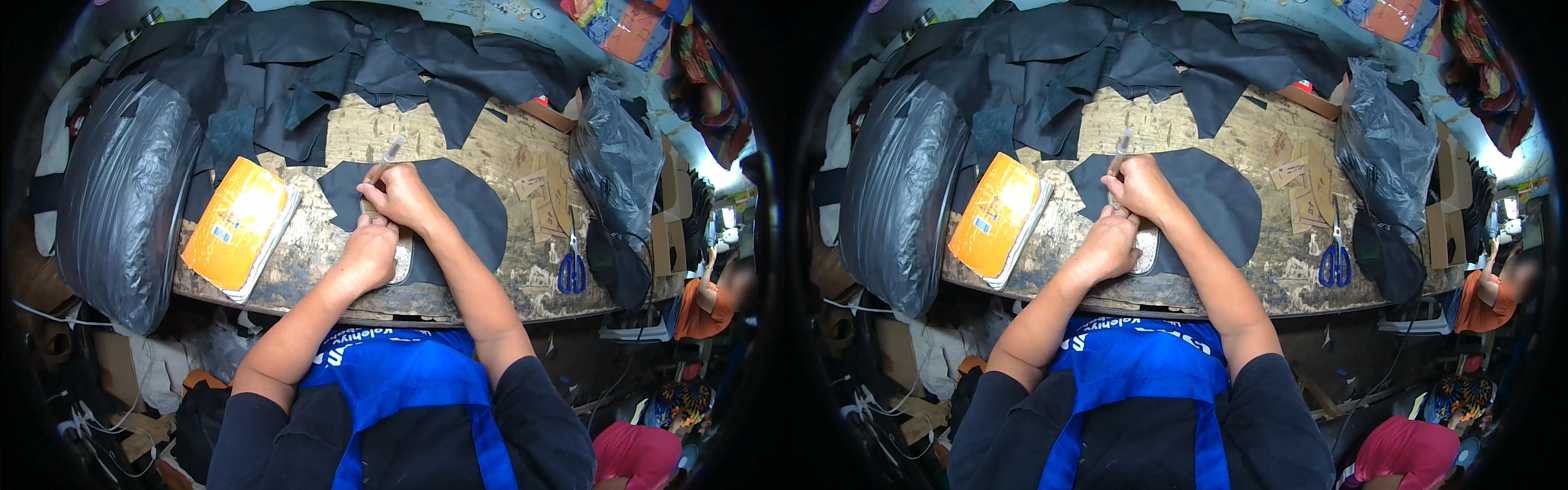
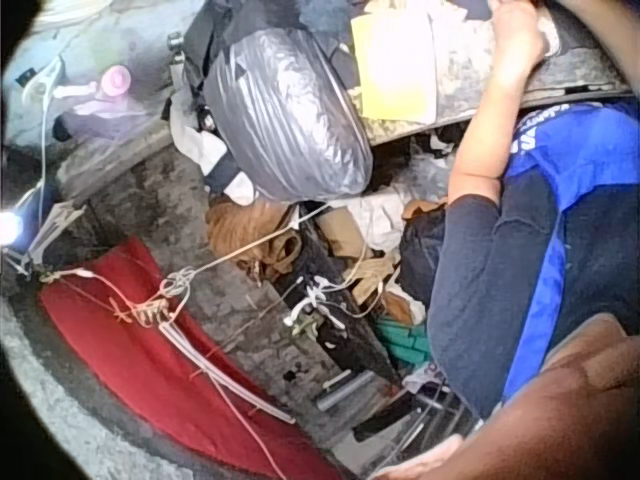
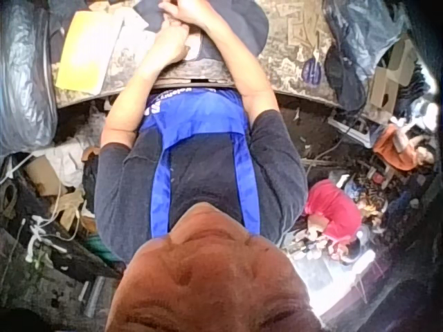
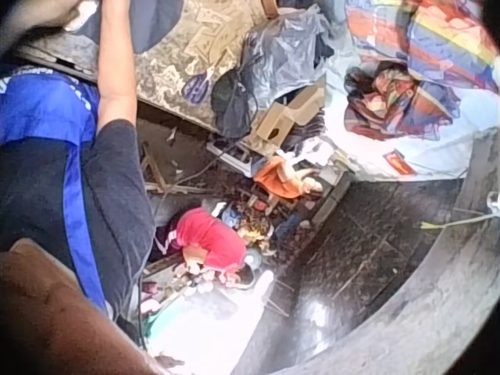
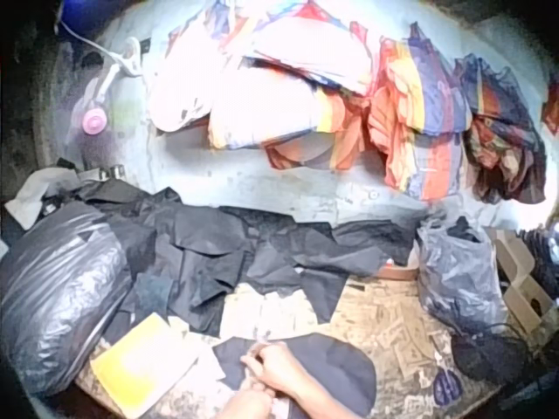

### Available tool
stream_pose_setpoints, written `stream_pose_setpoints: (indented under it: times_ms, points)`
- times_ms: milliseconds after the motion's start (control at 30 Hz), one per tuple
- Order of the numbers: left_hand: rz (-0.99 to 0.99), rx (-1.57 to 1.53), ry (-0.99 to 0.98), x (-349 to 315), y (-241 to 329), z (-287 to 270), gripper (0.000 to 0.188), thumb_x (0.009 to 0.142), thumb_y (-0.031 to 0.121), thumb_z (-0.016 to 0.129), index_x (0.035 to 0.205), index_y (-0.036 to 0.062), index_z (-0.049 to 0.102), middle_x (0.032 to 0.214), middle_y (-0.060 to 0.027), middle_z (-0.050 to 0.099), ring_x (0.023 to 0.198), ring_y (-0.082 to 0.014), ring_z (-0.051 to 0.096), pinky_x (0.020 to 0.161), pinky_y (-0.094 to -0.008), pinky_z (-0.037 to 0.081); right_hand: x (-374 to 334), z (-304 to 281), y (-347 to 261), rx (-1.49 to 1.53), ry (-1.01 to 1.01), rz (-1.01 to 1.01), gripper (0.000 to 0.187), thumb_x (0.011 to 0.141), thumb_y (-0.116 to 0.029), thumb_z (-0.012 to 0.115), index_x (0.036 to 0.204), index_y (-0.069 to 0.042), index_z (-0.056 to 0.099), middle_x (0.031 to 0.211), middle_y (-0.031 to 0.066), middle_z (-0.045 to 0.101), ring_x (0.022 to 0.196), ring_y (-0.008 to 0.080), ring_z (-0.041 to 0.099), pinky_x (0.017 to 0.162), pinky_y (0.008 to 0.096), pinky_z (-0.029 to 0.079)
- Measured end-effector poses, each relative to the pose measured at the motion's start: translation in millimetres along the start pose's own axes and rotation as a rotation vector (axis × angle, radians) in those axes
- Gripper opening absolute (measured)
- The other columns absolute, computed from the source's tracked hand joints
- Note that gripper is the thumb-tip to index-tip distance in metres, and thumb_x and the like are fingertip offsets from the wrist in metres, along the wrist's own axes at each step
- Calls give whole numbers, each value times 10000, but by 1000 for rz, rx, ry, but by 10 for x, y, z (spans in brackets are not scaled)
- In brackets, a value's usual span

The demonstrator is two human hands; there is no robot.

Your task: The person places cardboard templates on black fabric and traces their outlines with a pen. They consult a notebook containing additional patterns, then continue tracing multiple shapes onto the fabric.

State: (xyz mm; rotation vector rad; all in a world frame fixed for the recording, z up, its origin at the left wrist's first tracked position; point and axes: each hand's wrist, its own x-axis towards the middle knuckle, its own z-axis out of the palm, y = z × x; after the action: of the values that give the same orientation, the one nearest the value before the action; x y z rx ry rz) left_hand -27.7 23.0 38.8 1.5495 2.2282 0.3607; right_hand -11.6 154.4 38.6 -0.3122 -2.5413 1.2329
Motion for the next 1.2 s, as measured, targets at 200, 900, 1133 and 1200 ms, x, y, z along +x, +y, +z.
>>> stream_pose_setpoints:
  times_ms: [200,900,1133,1200]
  points:
    - [18,-75,100,-11,-36,6,651,656,84,727,1241,-82,495,1335,-287,433,1157,-425,476,1004,-398,395,-200,-183,95,-37,207,98,149,771,-101,685,777,47,672,681,198,646,624,314,659,602,370,514]
    - [-21,-214,102,0,-123,-16,671,612,96,775,1235,-19,554,1370,-258,427,1199,-392,484,1027,-388,399,-1055,-135,35,33,322,227,93,834,-73,632,822,20,629,668,155,628,579,258,615,548,329,474]
    - [22,-317,164,37,-245,48,665,562,83,816,1183,-14,598,1366,-245,439,1193,-370,506,1007,-374,426,-1331,-72,-141,-329,205,-174,104,751,-45,673,778,-26,575,709,127,580,681,294,589,616,390,485]
    - [22,-375,177,45,-273,72,673,542,59,826,1173,-14,604,1363,-236,445,1184,-361,519,984,-369,450,-1453,9,-221,-362,134,-182,103,740,-38,672,777,-31,576,703,119,579,676,289,587,617,385,491]
